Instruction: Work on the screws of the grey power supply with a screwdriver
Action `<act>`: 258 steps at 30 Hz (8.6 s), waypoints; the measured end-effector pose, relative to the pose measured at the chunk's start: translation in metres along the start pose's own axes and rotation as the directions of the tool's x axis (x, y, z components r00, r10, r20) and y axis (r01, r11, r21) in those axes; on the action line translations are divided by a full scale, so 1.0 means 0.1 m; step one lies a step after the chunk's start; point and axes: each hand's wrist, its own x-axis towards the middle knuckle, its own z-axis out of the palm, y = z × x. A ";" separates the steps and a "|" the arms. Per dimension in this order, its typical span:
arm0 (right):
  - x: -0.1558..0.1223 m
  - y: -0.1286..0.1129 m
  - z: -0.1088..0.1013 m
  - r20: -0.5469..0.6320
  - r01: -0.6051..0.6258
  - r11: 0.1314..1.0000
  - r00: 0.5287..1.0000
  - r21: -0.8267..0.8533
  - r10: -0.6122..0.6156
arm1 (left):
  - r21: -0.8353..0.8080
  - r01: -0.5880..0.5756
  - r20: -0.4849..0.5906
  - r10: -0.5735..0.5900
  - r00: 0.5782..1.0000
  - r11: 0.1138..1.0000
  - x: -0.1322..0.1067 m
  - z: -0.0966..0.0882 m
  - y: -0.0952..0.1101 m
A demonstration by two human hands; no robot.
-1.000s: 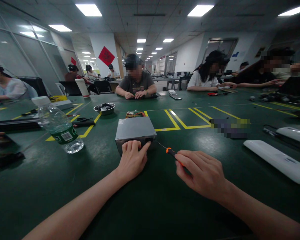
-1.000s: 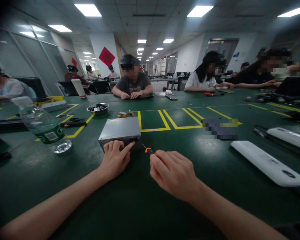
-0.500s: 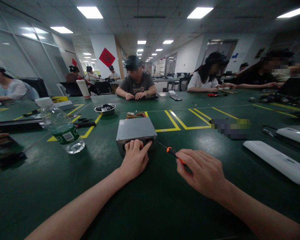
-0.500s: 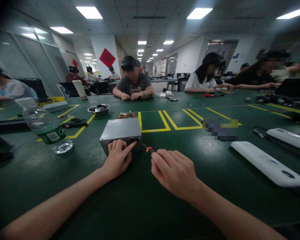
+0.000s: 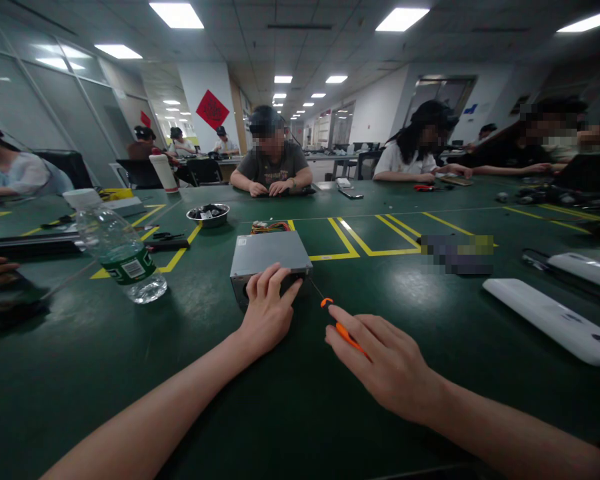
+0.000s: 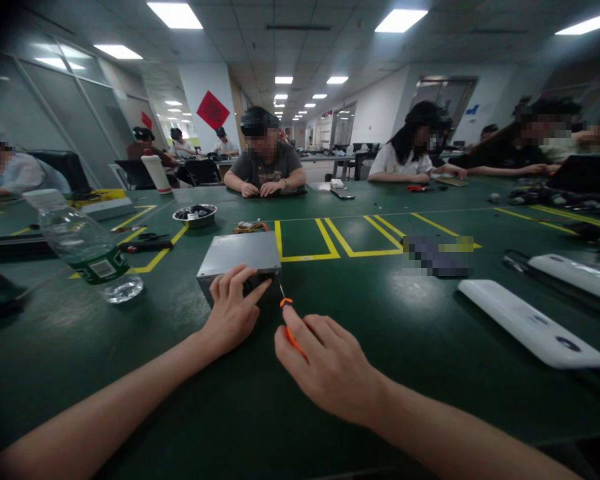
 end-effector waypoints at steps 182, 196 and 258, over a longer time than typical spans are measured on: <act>0.00 0.05 -0.10 -0.064 -0.295 0.954 0.952 0.056 0.299 | 0.041 0.037 0.040 -0.039 0.998 0.998 0.05 -0.01 0.12; 0.04 0.00 0.04 -0.042 -0.251 0.960 0.965 0.127 0.258 | 0.017 -0.006 0.068 0.004 0.998 1.000 -0.01 -0.03 0.06; 0.31 -0.47 -0.03 0.185 0.006 0.998 0.983 -0.066 0.006 | 0.041 -0.029 0.034 0.028 0.999 0.999 -0.03 0.03 0.02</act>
